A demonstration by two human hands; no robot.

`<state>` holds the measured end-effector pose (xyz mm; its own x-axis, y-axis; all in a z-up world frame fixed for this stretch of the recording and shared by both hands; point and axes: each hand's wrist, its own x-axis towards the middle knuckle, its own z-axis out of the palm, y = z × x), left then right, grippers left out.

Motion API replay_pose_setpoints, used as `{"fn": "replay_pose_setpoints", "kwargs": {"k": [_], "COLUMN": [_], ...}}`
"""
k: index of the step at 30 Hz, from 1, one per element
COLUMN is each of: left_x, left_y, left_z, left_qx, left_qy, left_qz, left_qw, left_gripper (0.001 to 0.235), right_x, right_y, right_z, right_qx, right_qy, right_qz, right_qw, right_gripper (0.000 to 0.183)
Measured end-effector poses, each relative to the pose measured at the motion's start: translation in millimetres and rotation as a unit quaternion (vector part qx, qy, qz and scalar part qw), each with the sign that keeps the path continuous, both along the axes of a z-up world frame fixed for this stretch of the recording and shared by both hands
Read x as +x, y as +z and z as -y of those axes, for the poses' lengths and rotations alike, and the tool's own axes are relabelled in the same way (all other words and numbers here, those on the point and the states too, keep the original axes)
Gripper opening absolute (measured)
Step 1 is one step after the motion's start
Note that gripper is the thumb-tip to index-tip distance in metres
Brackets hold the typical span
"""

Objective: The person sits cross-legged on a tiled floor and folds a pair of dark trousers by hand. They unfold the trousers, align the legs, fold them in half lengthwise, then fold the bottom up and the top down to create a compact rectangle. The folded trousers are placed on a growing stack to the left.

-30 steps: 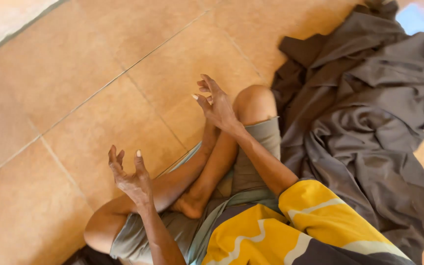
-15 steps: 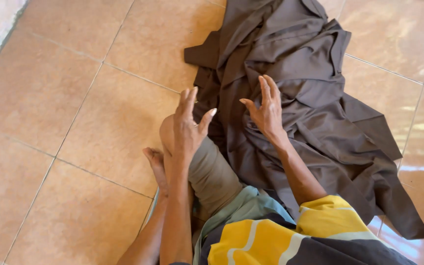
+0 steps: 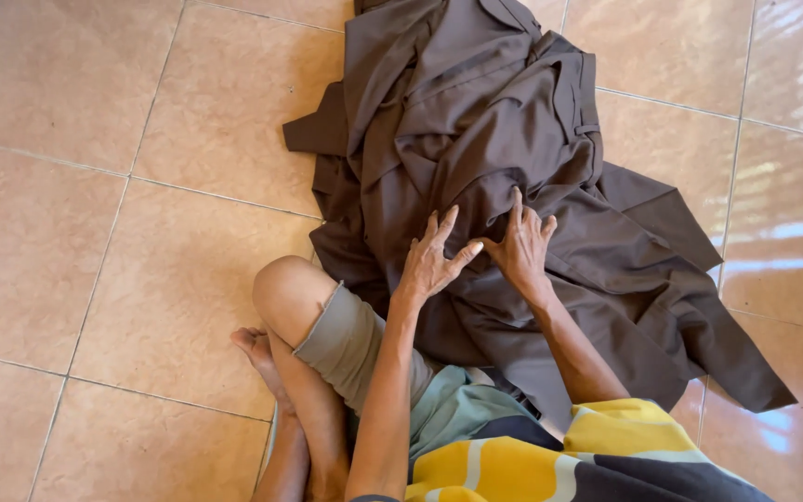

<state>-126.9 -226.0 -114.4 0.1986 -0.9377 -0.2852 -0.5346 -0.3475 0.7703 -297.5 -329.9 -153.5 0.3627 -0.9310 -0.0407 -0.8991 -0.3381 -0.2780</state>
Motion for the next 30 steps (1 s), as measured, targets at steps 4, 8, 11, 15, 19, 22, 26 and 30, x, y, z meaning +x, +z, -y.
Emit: {"fn": "replay_pose_setpoints", "kwargs": {"k": [4, 8, 11, 15, 19, 22, 26, 30], "left_x": [3, 3, 2, 0, 2, 5, 12, 18], "left_y": [32, 36, 44, 55, 36, 29, 19, 31], "left_z": [-2, 0, -1, -3, -11, -18, -26, -34], "left_qx": [0.005, 0.027, 0.040, 0.051, 0.008, -0.035, -0.138, -0.223], "left_qy": [0.039, 0.054, 0.071, 0.111, 0.191, 0.262, 0.326, 0.370], "left_qz": [-0.066, -0.075, -0.086, -0.099, -0.140, -0.154, -0.152, -0.119], "left_qw": [0.997, 0.995, 0.993, 0.988, 0.972, 0.952, 0.923, 0.894], "left_gripper": [0.096, 0.100, 0.103, 0.115, 0.098, 0.045, 0.022, 0.019], "right_x": [-4, -9, -6, 10, 26, 42, 65, 87], "right_y": [-32, -57, -49, -28, -24, -13, 9, 20], "right_z": [-4, -7, -20, -48, -66, -82, -99, -112], "right_qx": [-0.093, -0.205, -0.228, -0.210, -0.178, -0.151, -0.162, -0.170], "right_qy": [0.018, 0.058, 0.091, 0.133, 0.147, 0.168, 0.195, 0.217], "right_qz": [-0.002, 0.034, 0.093, 0.186, 0.222, 0.252, 0.290, 0.327], "right_qw": [0.996, 0.976, 0.965, 0.951, 0.947, 0.941, 0.923, 0.904], "right_gripper": [0.104, 0.068, 0.051, 0.034, 0.032, 0.032, 0.040, 0.051]}}
